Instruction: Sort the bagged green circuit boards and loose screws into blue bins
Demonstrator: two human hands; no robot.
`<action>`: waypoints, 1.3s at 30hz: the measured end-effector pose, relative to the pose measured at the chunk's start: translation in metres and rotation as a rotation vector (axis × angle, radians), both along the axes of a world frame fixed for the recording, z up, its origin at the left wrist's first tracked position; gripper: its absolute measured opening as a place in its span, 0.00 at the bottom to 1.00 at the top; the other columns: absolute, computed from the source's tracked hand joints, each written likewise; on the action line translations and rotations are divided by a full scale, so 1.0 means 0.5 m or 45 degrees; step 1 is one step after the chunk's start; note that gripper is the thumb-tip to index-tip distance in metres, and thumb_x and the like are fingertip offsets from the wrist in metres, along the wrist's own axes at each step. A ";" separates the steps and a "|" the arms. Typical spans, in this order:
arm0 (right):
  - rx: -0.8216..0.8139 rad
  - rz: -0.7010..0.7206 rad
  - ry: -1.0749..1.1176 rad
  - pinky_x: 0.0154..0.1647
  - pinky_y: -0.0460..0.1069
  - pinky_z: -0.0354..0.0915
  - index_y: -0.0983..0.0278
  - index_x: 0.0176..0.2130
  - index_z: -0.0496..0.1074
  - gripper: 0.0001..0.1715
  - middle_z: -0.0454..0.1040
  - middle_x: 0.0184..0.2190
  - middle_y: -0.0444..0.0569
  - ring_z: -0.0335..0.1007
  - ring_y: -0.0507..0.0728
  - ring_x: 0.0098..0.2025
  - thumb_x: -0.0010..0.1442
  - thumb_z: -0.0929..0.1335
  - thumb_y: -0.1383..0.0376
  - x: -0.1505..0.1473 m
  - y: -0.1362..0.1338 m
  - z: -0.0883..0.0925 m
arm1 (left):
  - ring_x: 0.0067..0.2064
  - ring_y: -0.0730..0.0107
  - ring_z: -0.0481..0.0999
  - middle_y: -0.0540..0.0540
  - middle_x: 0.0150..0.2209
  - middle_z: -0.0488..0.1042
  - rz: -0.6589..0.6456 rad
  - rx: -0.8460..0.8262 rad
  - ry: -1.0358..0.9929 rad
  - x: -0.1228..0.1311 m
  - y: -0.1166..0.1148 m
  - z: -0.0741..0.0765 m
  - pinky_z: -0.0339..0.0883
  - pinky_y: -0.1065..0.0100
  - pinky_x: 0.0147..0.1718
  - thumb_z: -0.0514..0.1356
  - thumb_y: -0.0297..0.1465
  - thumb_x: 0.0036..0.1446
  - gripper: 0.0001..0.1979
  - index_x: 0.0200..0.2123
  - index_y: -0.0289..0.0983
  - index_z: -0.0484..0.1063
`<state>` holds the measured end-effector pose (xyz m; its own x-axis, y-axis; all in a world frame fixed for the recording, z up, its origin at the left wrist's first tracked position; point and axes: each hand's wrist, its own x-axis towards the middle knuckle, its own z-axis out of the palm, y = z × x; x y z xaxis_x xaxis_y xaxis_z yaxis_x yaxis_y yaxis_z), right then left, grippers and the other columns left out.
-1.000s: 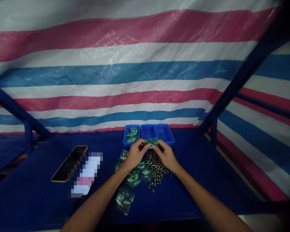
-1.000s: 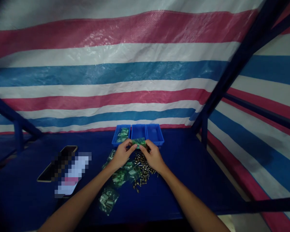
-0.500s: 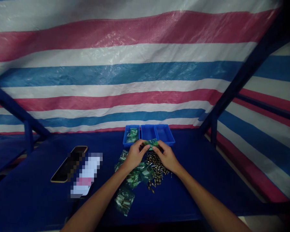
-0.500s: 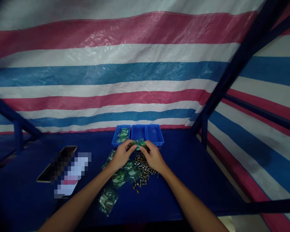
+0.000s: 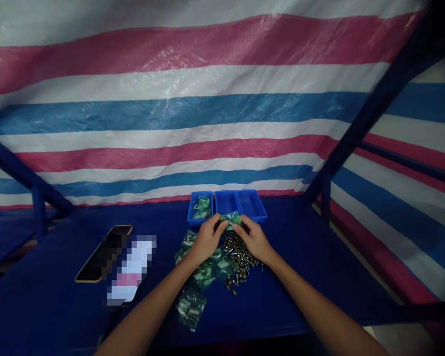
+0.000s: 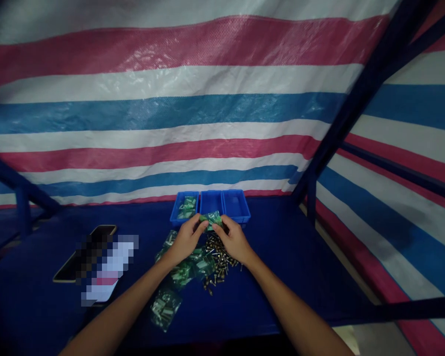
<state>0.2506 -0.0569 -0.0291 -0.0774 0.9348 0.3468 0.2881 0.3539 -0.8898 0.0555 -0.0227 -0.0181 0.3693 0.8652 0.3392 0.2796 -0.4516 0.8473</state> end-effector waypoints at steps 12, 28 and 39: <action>-0.036 0.028 0.034 0.39 0.50 0.63 0.59 0.39 0.72 0.19 0.71 0.33 0.44 0.65 0.57 0.36 0.72 0.67 0.48 -0.001 -0.001 -0.001 | 0.29 0.67 0.71 0.54 0.26 0.69 -0.034 -0.169 -0.019 0.002 0.005 -0.021 0.61 0.67 0.32 0.54 0.47 0.72 0.19 0.34 0.41 0.65; 0.028 0.023 -0.050 0.37 0.49 0.61 0.60 0.37 0.70 0.18 0.68 0.31 0.43 0.63 0.56 0.34 0.73 0.66 0.51 -0.001 -0.004 0.007 | 0.31 0.69 0.67 0.53 0.29 0.65 -0.064 -0.091 -0.075 0.001 0.006 -0.011 0.60 0.68 0.33 0.55 0.46 0.73 0.19 0.34 0.39 0.67; 0.026 0.069 -0.113 0.34 0.48 0.57 0.60 0.34 0.68 0.17 0.63 0.29 0.40 0.59 0.54 0.31 0.72 0.68 0.53 -0.008 -0.005 -0.003 | 0.37 0.67 0.71 0.49 0.35 0.75 -0.036 -0.142 -0.181 0.004 0.011 -0.015 0.63 0.68 0.38 0.61 0.45 0.69 0.16 0.40 0.37 0.76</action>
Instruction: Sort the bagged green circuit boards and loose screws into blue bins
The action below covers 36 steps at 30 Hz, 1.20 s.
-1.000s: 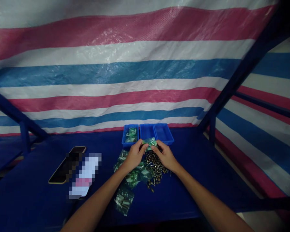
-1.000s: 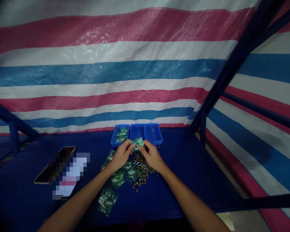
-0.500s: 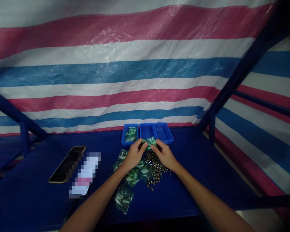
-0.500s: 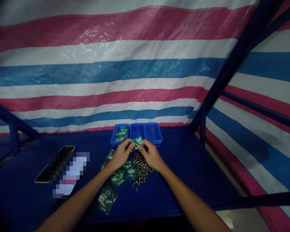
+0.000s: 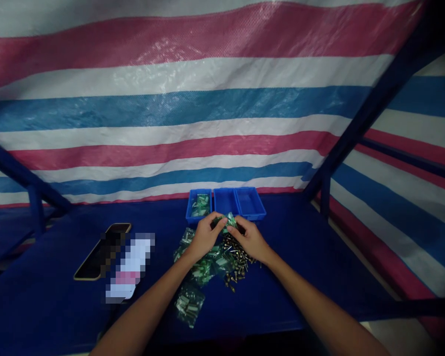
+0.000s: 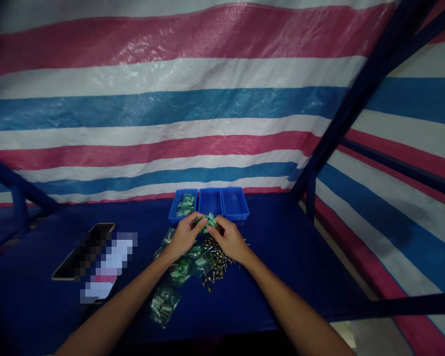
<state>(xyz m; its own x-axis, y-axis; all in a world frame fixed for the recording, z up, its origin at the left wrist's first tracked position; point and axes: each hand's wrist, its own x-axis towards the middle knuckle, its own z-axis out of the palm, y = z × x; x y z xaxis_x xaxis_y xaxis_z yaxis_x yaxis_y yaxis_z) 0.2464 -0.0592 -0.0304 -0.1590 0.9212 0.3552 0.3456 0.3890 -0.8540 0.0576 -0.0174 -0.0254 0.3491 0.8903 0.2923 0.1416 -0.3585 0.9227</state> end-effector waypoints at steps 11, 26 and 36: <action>-0.020 -0.009 0.030 0.33 0.48 0.55 0.60 0.33 0.65 0.19 0.59 0.28 0.39 0.57 0.53 0.31 0.72 0.67 0.53 -0.004 -0.003 0.006 | 0.27 0.73 0.63 0.54 0.27 0.67 0.079 -0.062 -0.034 0.000 -0.001 0.003 0.56 0.70 0.28 0.64 0.46 0.66 0.18 0.34 0.37 0.74; 0.023 -0.070 0.144 0.36 0.49 0.58 0.60 0.36 0.70 0.16 0.65 0.31 0.42 0.61 0.55 0.33 0.72 0.68 0.53 0.000 0.002 0.009 | 0.31 0.69 0.67 0.51 0.31 0.68 0.183 0.283 0.059 -0.007 -0.009 0.028 0.61 0.67 0.33 0.63 0.41 0.69 0.12 0.48 0.41 0.80; 0.072 -0.130 0.123 0.39 0.50 0.64 0.57 0.55 0.75 0.17 0.73 0.40 0.47 0.68 0.56 0.35 0.73 0.67 0.53 -0.001 0.000 0.015 | 0.37 0.64 0.75 0.47 0.38 0.78 0.605 0.592 0.262 -0.051 0.005 0.050 0.63 0.59 0.46 0.60 0.39 0.72 0.11 0.47 0.44 0.81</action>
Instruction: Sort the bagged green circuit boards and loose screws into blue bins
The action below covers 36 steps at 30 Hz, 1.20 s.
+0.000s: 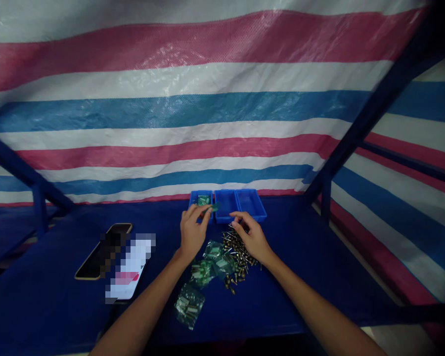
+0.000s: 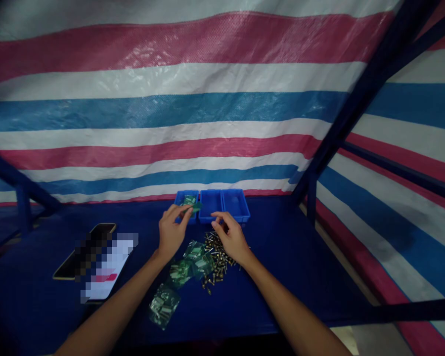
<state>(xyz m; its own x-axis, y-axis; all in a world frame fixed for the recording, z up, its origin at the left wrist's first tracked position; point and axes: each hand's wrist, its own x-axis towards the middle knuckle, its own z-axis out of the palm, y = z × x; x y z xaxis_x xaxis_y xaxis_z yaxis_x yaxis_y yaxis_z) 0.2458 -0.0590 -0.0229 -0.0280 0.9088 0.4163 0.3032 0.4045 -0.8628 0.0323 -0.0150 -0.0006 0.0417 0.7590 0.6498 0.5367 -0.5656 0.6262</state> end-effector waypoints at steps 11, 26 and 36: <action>-0.005 -0.015 0.009 0.40 0.51 0.65 0.58 0.52 0.76 0.16 0.72 0.38 0.48 0.69 0.58 0.37 0.73 0.66 0.53 -0.004 -0.001 0.001 | 0.46 0.50 0.73 0.39 0.47 0.79 0.404 0.081 0.590 -0.077 0.083 -0.030 0.60 0.52 0.47 0.55 0.35 0.73 0.17 0.58 0.46 0.79; 0.008 -0.031 -0.026 0.40 0.51 0.65 0.58 0.50 0.78 0.15 0.73 0.38 0.48 0.69 0.58 0.38 0.73 0.66 0.53 0.000 0.001 0.000 | 0.58 0.52 0.78 0.40 0.55 0.81 -0.022 0.082 0.668 -0.047 0.062 -0.034 0.42 0.41 0.72 0.51 0.34 0.74 0.18 0.56 0.41 0.78; 0.004 0.025 -0.118 0.38 0.51 0.65 0.58 0.47 0.78 0.15 0.74 0.37 0.48 0.70 0.57 0.35 0.73 0.67 0.53 0.004 -0.004 0.005 | 0.67 0.45 0.69 0.39 0.55 0.80 0.064 0.087 0.641 -0.040 0.059 -0.044 0.34 0.34 0.72 0.53 0.39 0.74 0.19 0.61 0.41 0.74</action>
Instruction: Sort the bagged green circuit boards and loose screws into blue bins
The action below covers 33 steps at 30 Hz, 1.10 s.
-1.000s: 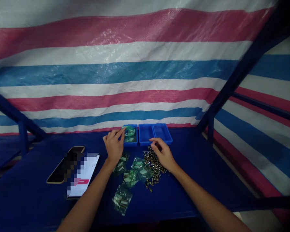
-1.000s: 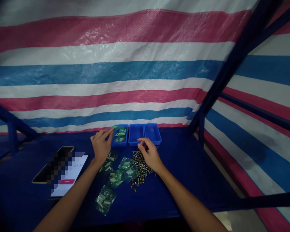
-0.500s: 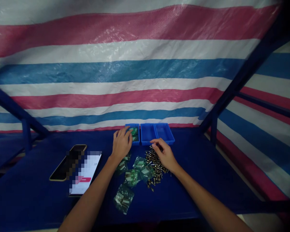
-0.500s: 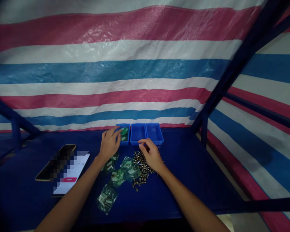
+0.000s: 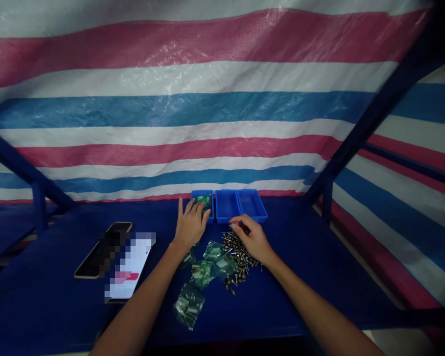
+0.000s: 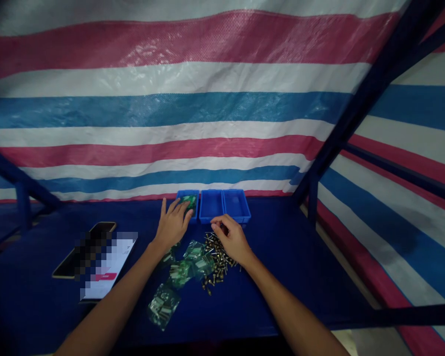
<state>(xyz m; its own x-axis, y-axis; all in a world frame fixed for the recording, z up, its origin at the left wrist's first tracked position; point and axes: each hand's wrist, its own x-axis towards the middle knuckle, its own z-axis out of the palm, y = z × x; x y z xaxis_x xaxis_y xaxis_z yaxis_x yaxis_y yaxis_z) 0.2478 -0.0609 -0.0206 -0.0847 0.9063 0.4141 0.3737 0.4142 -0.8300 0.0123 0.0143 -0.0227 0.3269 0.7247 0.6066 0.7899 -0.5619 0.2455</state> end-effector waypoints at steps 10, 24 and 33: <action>0.152 0.558 -0.672 0.65 0.64 0.56 0.47 0.63 0.74 0.39 0.72 0.63 0.49 0.63 0.68 0.63 0.56 0.79 0.44 -0.029 -0.040 0.030 | 0.66 0.54 0.68 0.41 0.60 0.75 -0.023 0.032 -0.119 -0.001 -0.009 0.019 0.41 0.40 0.73 0.47 0.32 0.75 0.19 0.60 0.41 0.72; 0.361 0.490 -0.726 0.67 0.66 0.55 0.52 0.66 0.70 0.26 0.74 0.62 0.52 0.66 0.66 0.62 0.71 0.69 0.55 -0.049 -0.065 0.047 | 0.62 0.56 0.71 0.42 0.57 0.76 -0.021 0.019 -0.244 0.000 -0.010 0.020 0.46 0.44 0.72 0.46 0.31 0.75 0.18 0.58 0.42 0.72; 0.618 0.967 -0.891 0.77 0.60 0.46 0.55 0.67 0.67 0.31 0.65 0.71 0.48 0.58 0.61 0.73 0.72 0.67 0.47 -0.142 -0.146 0.013 | 0.62 0.57 0.71 0.41 0.56 0.76 0.026 0.018 -0.299 -0.010 -0.005 0.021 0.49 0.48 0.71 0.45 0.31 0.76 0.18 0.57 0.41 0.73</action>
